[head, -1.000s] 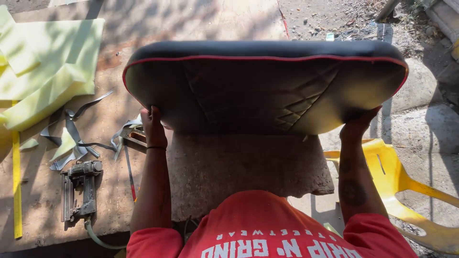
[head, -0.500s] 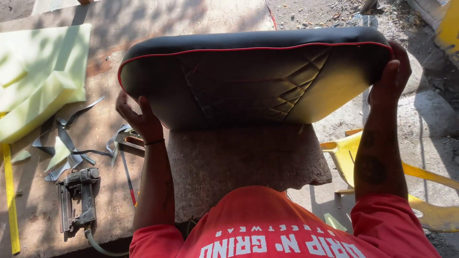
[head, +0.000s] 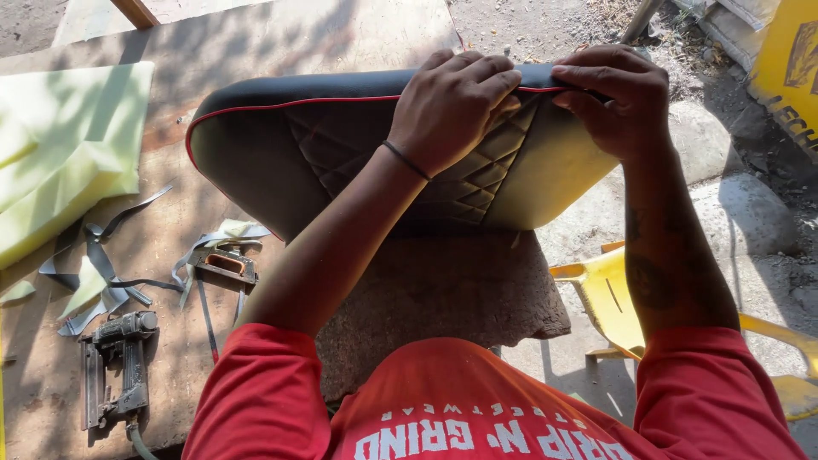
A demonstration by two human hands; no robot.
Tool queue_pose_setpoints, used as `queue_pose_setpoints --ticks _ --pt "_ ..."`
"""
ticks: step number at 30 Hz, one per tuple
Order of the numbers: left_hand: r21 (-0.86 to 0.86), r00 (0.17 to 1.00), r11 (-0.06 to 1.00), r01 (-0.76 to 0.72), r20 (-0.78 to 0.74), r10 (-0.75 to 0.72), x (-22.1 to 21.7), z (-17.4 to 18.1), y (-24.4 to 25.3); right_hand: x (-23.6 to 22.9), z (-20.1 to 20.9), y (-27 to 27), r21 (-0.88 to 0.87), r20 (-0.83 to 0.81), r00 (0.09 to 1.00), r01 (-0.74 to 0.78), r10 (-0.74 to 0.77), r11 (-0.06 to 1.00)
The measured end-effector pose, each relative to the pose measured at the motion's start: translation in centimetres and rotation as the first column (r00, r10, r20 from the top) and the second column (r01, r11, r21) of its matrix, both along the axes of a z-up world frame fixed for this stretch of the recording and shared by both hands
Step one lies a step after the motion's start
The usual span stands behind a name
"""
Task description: Attaching fabric to a chair seat frame using a pneumatic stapler and trimming excess material with scissors
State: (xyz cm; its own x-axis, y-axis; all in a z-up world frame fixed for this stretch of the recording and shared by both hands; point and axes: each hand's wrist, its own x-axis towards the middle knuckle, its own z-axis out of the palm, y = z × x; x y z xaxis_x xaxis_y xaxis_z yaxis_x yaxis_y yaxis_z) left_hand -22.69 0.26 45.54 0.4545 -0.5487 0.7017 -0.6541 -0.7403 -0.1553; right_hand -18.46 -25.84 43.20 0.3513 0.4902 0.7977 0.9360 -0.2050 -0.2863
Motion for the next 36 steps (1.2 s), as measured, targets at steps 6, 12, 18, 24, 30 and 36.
queue_pose_setpoints --ticks 6,12,18,24,30,36 --pt "-0.130 0.990 0.989 0.075 0.126 -0.059 -0.8 0.7 -0.9 0.3 -0.8 0.8 0.127 0.104 0.995 -0.008 -0.006 0.992" --pt "-0.175 0.993 0.984 -0.007 0.119 0.028 -0.1 0.8 -1.2 0.5 0.4 0.7 0.092 0.064 0.998 -0.012 0.006 0.996" --pt "-0.103 0.995 0.993 0.063 0.089 -0.054 0.1 0.5 -2.7 -1.4 2.7 2.5 -0.030 0.245 0.970 0.001 0.007 1.000" --pt "-0.066 0.978 0.993 0.094 0.195 -0.080 0.9 -0.2 -2.8 0.0 1.0 3.2 0.092 0.363 0.930 0.015 -0.048 0.996" --pt "-0.035 0.960 0.997 0.073 0.272 -0.060 0.6 -0.9 -2.5 0.4 0.1 3.1 0.129 0.436 0.887 0.105 -0.152 0.986" --pt "-0.062 0.966 0.995 0.075 0.253 -0.057 0.2 -0.5 -2.9 -0.7 1.2 2.8 0.076 0.316 0.946 0.043 -0.065 0.996"
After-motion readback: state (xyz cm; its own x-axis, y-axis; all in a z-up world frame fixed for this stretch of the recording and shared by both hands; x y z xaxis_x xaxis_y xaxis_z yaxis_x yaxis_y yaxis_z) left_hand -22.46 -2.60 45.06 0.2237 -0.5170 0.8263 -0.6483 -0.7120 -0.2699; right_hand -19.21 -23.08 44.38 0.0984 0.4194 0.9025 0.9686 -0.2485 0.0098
